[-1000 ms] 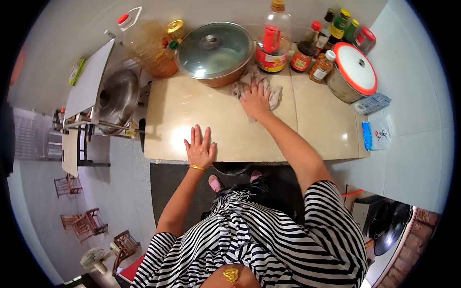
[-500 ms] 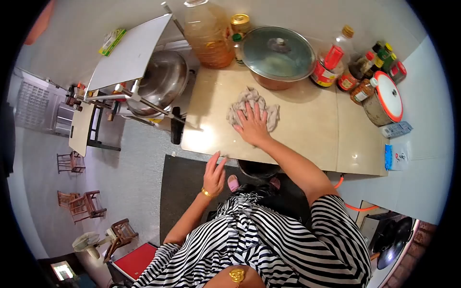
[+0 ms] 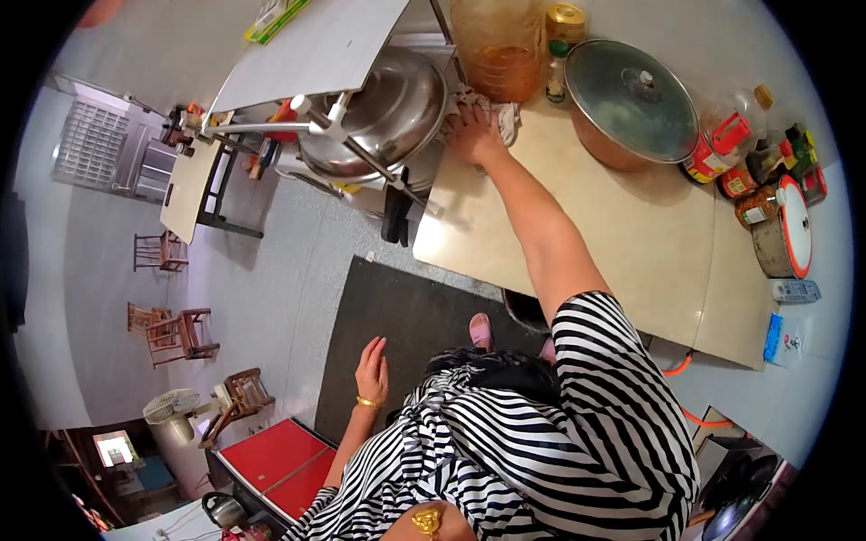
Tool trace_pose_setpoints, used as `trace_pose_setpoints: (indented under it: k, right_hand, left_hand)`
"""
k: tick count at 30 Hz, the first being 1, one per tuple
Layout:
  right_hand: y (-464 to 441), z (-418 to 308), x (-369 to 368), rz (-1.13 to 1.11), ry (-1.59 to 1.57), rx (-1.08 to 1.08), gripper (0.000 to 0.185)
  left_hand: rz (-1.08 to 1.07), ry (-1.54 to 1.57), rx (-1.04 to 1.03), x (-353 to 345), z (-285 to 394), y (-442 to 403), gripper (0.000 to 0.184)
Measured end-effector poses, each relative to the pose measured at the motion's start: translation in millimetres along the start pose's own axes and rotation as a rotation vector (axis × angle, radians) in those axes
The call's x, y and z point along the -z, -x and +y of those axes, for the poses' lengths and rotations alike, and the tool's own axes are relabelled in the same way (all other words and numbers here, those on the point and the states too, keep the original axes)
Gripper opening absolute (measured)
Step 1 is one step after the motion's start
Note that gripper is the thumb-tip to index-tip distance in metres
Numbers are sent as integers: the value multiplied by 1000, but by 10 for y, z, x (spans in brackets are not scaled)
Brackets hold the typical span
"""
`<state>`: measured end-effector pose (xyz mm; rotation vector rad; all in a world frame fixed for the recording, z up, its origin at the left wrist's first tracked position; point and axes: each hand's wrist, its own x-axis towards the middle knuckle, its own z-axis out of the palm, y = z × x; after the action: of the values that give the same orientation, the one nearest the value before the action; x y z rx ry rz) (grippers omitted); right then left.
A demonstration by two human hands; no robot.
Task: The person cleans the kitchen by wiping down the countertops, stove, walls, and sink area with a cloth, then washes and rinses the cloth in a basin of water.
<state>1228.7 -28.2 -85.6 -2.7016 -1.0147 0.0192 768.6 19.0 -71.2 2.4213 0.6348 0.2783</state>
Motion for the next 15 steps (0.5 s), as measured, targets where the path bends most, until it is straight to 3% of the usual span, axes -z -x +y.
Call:
trace_pose_setpoints:
  k: [7,10,15]
  right_hand:
    - [912,-341,-13,95,-6,213,45]
    - [1480,-648,12,-54,-46,321,42]
    - [2070,-738,37,-69,-136,488,40]
  left_hand:
    - [24,-1,-41,-28,-123,-26,32]
    - [61,18,-96,-96,-115,-59,31]
    - [-10,61,-120,-202,11,-280,32]
